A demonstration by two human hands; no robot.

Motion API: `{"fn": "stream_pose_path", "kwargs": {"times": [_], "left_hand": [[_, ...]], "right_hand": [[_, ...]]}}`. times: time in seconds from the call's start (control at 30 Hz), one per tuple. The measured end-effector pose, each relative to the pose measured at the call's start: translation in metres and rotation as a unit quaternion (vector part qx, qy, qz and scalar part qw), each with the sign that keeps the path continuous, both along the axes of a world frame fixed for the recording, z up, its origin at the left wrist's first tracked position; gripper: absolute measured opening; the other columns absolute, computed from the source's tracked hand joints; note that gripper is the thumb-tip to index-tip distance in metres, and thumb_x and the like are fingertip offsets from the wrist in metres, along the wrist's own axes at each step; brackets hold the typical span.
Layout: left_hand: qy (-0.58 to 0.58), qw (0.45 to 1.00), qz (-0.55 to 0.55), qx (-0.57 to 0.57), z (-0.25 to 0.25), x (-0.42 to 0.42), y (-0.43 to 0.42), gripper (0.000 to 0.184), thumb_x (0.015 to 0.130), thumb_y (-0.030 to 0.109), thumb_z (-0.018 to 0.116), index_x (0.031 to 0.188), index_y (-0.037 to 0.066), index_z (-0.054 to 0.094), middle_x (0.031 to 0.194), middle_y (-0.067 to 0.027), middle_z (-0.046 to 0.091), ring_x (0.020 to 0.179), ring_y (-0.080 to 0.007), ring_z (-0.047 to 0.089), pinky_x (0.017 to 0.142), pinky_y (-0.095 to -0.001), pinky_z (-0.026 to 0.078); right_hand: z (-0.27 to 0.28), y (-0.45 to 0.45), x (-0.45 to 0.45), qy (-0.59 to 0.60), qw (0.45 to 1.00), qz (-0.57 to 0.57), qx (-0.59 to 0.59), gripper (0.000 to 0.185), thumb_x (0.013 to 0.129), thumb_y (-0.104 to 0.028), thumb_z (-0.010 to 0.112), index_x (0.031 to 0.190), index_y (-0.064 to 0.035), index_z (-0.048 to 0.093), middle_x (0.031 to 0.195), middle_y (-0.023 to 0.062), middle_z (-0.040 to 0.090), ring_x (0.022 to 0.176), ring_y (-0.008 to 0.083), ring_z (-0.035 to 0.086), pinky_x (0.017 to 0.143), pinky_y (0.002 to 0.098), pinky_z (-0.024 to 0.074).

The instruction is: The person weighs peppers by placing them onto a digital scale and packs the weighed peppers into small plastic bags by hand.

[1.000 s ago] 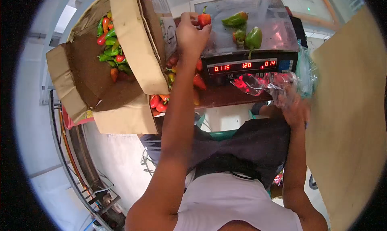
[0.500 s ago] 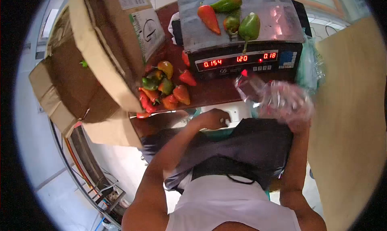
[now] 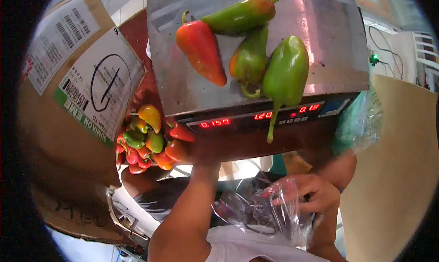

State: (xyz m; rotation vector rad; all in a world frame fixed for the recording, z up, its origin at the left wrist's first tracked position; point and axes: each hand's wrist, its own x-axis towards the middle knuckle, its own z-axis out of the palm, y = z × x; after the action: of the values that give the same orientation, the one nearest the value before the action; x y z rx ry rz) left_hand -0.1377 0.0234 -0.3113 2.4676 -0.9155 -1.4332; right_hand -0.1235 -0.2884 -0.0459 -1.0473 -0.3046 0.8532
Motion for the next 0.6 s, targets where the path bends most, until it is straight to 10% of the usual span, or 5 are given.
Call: {"fn": "stream_pose_path", "kwargs": {"times": [0.3,0.6], "left_hand": [[-0.003,1.0,-0.011,-0.022,0.004,-0.001,-0.004,0.019,0.086,0.018,0.062,0.099,0.004,0.063,0.097,-0.0166,0.063,0.091,-0.0363,0.063,0.084,-0.0469,0.051],[-0.012,0.992,-0.043,-0.116,0.06,0.003,-0.016,0.02,0.087,0.017,0.06,0.101,0.003,0.061,0.099,-0.0176,0.06,0.093,-0.0381,0.061,0.084,-0.0489,0.051]], "right_hand": [[0.01,0.006,-0.001,0.0,0.999,-0.028,-0.041,0.032,0.086,-0.008,0.073,0.118,-0.006,0.072,0.129,0.0166,0.064,0.123,0.0299,0.058,0.104,0.0391,0.0449],[-0.004,0.024,-0.03,-0.072,0.88,-0.333,-0.331,0.026,0.071,-0.002,0.078,0.097,-0.0049,0.077,0.12,0.0114,0.065,0.099,0.0186,0.066,0.084,0.0306,0.0524]]}}
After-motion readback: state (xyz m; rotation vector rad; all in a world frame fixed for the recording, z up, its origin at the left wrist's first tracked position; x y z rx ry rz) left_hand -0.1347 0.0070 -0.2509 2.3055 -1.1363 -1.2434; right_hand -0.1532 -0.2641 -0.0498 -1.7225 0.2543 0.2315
